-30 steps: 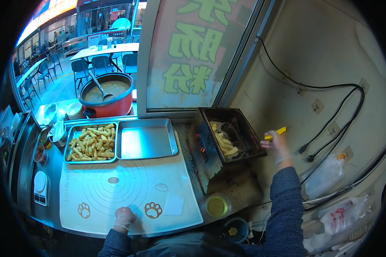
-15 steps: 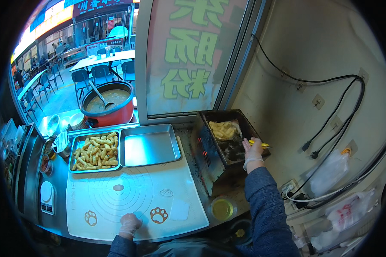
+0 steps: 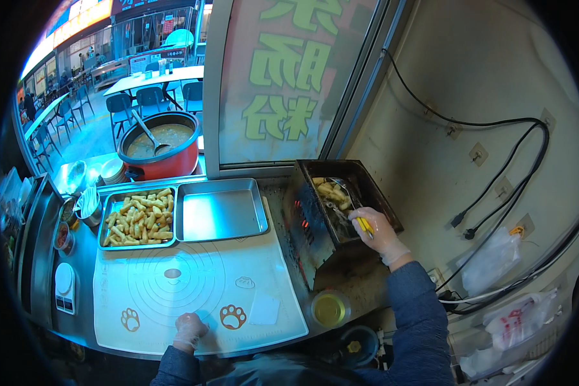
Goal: The person fries food items in a deep fryer using a yellow-handled slotted spoon, then transfers them to a metal tray. Later, the person washes a rice cooker pot at a sink, rinses it, and adds rice from a bowl into the pot.
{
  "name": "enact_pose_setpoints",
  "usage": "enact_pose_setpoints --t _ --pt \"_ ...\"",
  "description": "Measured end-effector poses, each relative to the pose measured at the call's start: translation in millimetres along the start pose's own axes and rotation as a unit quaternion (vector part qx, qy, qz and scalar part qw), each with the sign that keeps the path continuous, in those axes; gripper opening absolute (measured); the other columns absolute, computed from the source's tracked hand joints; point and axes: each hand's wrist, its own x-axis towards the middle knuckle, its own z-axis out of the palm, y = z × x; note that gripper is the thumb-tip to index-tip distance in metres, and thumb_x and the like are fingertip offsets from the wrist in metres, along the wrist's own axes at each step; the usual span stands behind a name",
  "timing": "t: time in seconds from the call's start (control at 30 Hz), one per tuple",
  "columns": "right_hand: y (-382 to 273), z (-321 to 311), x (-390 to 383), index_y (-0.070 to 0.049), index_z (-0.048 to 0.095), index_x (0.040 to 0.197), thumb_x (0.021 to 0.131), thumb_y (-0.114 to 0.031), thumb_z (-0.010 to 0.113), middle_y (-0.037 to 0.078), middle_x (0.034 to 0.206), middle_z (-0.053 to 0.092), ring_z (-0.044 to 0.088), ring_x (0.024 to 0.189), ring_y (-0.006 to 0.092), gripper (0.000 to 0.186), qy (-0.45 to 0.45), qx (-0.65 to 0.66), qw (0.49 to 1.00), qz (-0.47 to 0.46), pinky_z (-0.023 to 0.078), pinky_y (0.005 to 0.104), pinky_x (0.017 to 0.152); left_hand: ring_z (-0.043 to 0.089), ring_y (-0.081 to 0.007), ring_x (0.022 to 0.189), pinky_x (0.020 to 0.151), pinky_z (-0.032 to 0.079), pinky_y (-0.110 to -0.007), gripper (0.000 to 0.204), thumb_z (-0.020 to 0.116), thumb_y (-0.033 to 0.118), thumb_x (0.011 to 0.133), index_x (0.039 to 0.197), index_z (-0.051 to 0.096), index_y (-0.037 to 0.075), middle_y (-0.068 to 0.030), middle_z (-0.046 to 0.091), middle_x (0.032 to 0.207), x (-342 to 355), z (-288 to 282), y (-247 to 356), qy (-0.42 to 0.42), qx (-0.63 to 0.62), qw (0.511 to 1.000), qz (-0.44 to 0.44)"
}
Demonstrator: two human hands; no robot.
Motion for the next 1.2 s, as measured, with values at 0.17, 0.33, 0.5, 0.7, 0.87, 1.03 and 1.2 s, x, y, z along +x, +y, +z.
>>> enact_pose_setpoints --t 0.17,0.33,0.5,0.7,0.87,1.03,1.2 --pt "-24.1 -46.1 -4.0 -0.005 0.059 0.093 0.087 -0.010 0.057 0.014 0.091 0.063 0.061 0.086 0.0296 0.009 0.020 0.051 0.998 0.023 0.047 0.0351 0.078 0.064 -0.0282 0.100 0.086 0.050 -0.035 0.045 0.062 0.047 0.080 0.099 0.071 0.007 -0.0145 0.068 0.103 0.6 -2.1 3.5 -0.012 0.006 1.000 -0.004" --pt "9.2 -67.5 5.9 -0.005 0.060 0.094 0.086 -0.013 0.059 0.010 0.086 0.064 0.062 0.082 0.0241 0.011 -0.066 -0.002 0.993 0.093 0.047 0.0331 0.077 0.064 -0.0277 0.101 0.086 0.049 -0.035 0.046 0.061 0.047 0.080 0.101 0.070 0.007 -0.0142 0.068 0.104 1.9 -6.2 4.9 -0.025 0.006 1.000 -0.006" --pt "39.0 -77.3 15.5 -0.004 0.060 0.090 0.084 -0.014 0.060 0.007 0.083 0.063 0.065 0.075 0.0186 0.012 -0.069 0.119 0.948 0.289 0.051 0.0302 0.068 0.064 -0.0276 0.102 0.087 0.049 -0.035 0.046 0.060 0.047 0.081 0.102 0.070 0.007 -0.0141 0.068 0.105 1.2 -6.1 4.1 -0.035 0.011 0.999 -0.011" --pt "73.0 -78.2 8.7 -0.003 0.054 0.093 0.082 -0.023 0.055 0.014 0.085 0.059 0.068 0.070 0.0310 0.023 0.173 0.335 0.799 0.468 0.058 0.0364 0.057 0.063 -0.0275 0.102 0.087 0.049 -0.035 0.046 0.060 0.047 0.081 0.102 0.070 0.007 -0.0140 0.067 0.106 -2.0 -9.2 5.0 -0.032 0.004 0.999 -0.014" --pt "104.2 -32.7 -10.7 -0.003 0.050 0.096 0.080 -0.025 0.052 0.021 0.090 0.058 0.068 0.081 0.0357 0.027 0.329 0.447 0.652 0.517 0.059 0.0405 0.064 0.064 -0.0277 0.102 0.087 0.049 -0.035 0.047 0.059 0.047 0.082 0.102 0.070 0.007 -0.0140 0.067 0.106 -1.0 -6.1 2.8 -0.027 -0.001 1.000 -0.014" --pt "119.2 9.1 -7.2 -0.001 0.045 0.100 0.083 -0.016 0.049 0.024 0.097 0.054 0.064 0.091 0.0412 0.023 0.435 0.523 0.538 0.498 0.057 0.0446 0.078 0.064 -0.0319 0.098 0.085 0.050 -0.038 0.050 0.059 0.050 0.080 0.099 0.070 0.005 -0.0169 0.068 0.101 2.7 0.0 -2.9 -0.010 -0.008 1.000 0.000" --pt "113.8 24.6 5.6 -0.001 0.050 0.105 0.084 -0.012 0.055 0.019 0.099 0.057 0.065 0.089 0.0352 0.025 0.455 0.501 0.595 0.434 0.056 0.0411 0.079 0.064 -0.0311 0.099 0.085 0.050 -0.037 0.048 0.059 0.048 0.080 0.099 0.070 0.005 -0.0166 0.068 0.102 0.0 1.1 -4.3 -0.012 -0.017 1.000 0.000"
